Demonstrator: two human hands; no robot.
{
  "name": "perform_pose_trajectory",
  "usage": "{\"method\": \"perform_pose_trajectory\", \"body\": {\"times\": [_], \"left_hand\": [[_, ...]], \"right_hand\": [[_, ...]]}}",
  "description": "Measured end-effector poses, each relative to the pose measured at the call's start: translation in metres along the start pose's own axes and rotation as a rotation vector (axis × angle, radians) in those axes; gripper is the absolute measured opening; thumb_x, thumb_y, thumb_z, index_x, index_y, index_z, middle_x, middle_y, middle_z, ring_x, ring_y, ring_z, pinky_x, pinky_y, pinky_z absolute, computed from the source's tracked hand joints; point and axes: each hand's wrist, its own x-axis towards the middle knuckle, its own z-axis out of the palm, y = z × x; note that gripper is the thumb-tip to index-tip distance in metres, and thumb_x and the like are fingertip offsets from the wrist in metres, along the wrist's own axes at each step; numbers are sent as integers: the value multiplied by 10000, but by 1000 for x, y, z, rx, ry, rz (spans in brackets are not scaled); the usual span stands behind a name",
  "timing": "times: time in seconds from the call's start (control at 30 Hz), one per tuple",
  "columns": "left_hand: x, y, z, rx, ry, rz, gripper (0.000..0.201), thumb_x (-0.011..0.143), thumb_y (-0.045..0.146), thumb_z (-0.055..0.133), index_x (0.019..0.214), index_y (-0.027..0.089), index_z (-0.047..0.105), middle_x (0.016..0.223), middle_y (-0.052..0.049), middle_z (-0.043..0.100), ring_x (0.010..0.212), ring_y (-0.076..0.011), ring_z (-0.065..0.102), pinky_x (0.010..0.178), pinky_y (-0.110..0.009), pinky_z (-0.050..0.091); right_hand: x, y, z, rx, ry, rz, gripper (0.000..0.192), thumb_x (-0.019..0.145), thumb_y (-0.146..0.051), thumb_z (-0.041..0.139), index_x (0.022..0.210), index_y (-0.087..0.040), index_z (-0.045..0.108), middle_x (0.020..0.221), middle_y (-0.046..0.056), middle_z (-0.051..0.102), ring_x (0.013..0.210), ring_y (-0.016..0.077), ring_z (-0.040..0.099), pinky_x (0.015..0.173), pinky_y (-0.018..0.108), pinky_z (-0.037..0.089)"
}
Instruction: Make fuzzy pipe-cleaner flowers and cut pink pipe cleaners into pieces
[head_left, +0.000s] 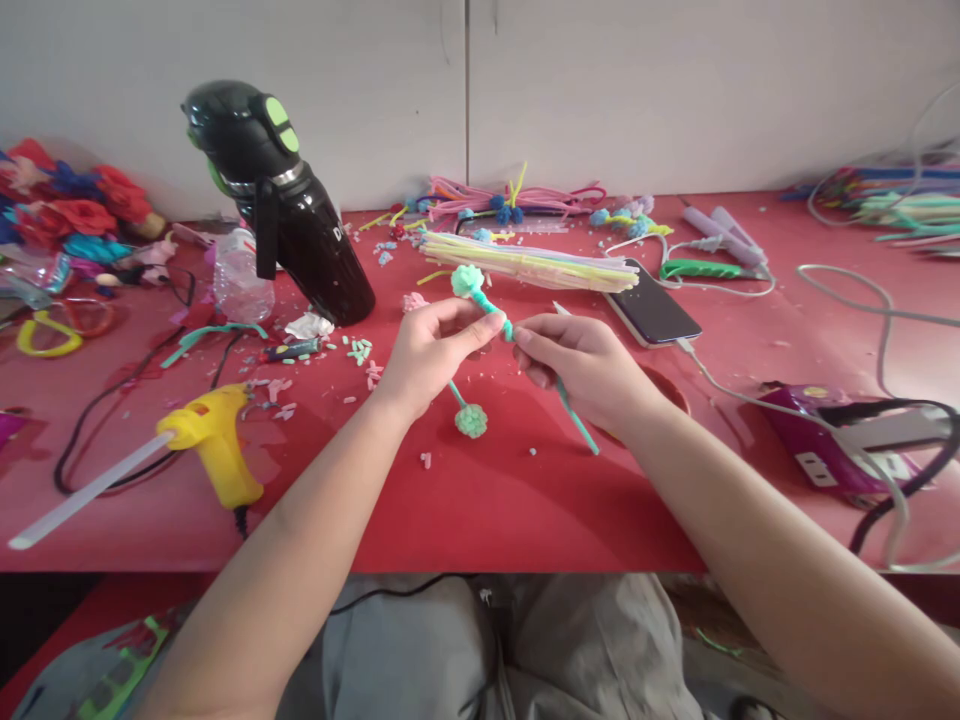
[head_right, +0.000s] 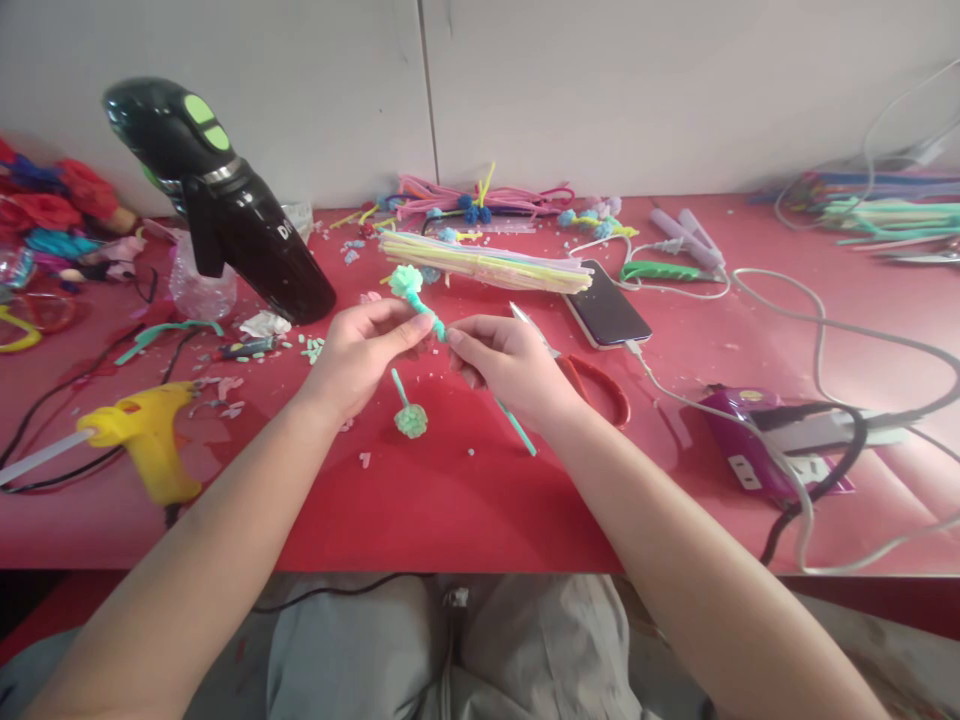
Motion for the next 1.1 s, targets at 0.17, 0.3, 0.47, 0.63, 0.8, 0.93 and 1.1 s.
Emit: {"method": "perform_pose_trajectory", "body": {"times": [0.17, 0.3, 0.47, 0.63, 0.8, 0.93, 1.1], "left_hand": [[0, -2, -1, -51, -8, -79, 341, 754, 500, 873, 747, 183, 749, 721, -12, 654, 662, -109, 582, 667, -271, 500], [2, -3, 0, -150, 47, -160, 357, 704, 481, 902, 720, 178, 713, 722, -19, 661, 637, -109, 585, 625, -274, 494], [3, -2, -1, -265, -39, -268, 379, 657, 450, 934, 711, 167, 687, 692, -8, 625, 583, -90, 546, 566, -260, 465], [1, -4, -4, -85, -63, -223, 411, 627, 488, 940, 717, 162, 705, 689, -19, 657, 590, -103, 554, 590, -266, 471], [0, -6, -1, 252, -33, -67, 460, 710, 584, 865, 675, 162, 683, 631, -39, 673, 597, -150, 581, 587, -290, 452], [-2, -7, 3, 309, -2, 10, 453, 759, 585, 831, 693, 165, 674, 620, -28, 669, 596, -150, 585, 585, -282, 436], [-3, -10, 7, 200, 77, 8, 466, 791, 586, 813, 674, 166, 650, 590, -9, 624, 570, -126, 552, 582, -269, 423]], "right_hand": [[-2, 1, 0, -142, 60, -77, 287, 889, -461, 750, 878, -174, 734, 711, 10, 666, 576, 106, 543, 590, 276, 486], [-1, 5, 2, -116, 75, -139, 361, 847, -483, 796, 1025, -172, 753, 865, 66, 767, 680, 155, 662, 683, 334, 577], [-2, 8, 1, -175, 57, -166, 378, 849, -508, 796, 1028, -178, 753, 931, 82, 781, 764, 194, 710, 740, 368, 589], [-2, 10, -7, -516, 39, -187, 220, 946, -386, 692, 886, -182, 747, 774, 45, 727, 683, 174, 627, 680, 336, 484], [-1, 10, -6, -528, 51, -205, 188, 953, -315, 646, 842, -182, 717, 758, 36, 716, 669, 164, 595, 666, 320, 443], [-1, 9, -1, -496, 75, -223, 181, 951, -295, 631, 833, -176, 700, 732, 31, 696, 657, 157, 592, 659, 308, 449], [-5, 13, 5, -556, 128, -387, 143, 970, -228, 596, 920, -182, 722, 798, 34, 724, 688, 154, 620, 672, 289, 482]]}}
